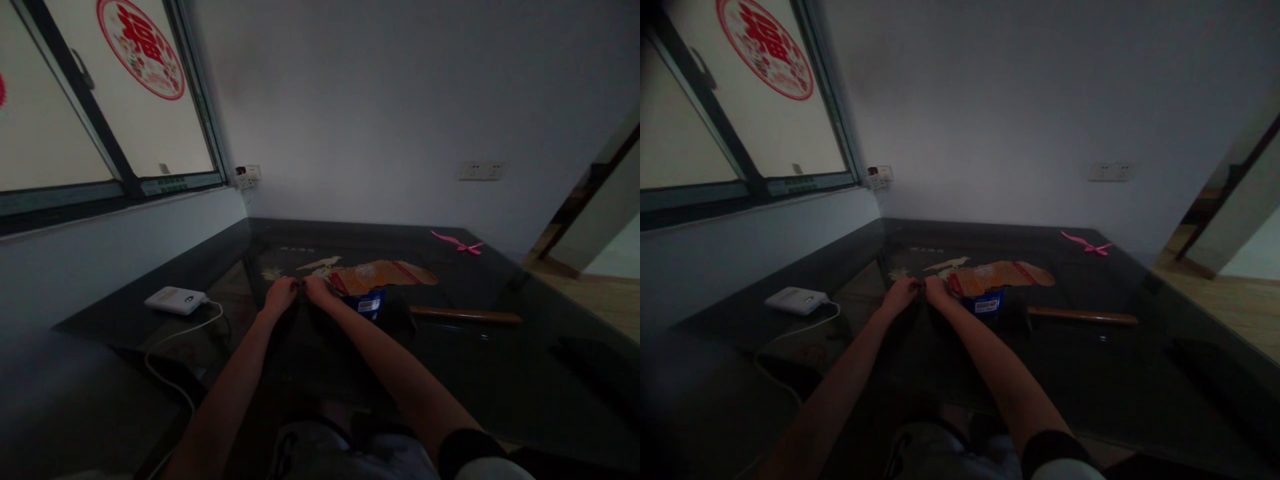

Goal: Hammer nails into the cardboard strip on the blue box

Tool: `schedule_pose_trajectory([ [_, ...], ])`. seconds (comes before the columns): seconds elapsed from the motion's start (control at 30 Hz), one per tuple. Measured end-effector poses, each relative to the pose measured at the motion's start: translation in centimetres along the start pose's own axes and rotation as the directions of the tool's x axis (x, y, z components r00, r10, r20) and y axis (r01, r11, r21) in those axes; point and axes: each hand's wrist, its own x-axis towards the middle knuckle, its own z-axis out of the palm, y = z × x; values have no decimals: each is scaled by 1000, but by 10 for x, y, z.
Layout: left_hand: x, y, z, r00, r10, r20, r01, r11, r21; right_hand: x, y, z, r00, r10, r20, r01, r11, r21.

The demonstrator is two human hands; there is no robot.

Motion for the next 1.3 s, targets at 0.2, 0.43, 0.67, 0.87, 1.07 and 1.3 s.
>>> schedule_pose_trajectory([
  [0.2,-3,12,3,982,172,80,-174,984,24,-42,6,-7,980,-100,-172,121,986,115],
  [0.43,-13,32,14,944,235,234,-263,960,99,-137,7,-16,928,-308,-207,357,896,264],
  [0.67,-16,32,20,971,105,216,-134,983,125,-205,41,-36,957,-245,-156,287,883,371],
  [0.87,-16,25,24,985,21,172,-45,989,139,-251,102,-49,966,-34,-256,137,908,397],
  [1.07,-5,24,14,999,34,-39,-31,995,90,-280,218,-68,884,161,-440,-232,966,-114],
  [1.3,19,95,-25,926,212,-312,-257,960,-111,-284,303,-80,915,251,-316,-379,806,-455],
])
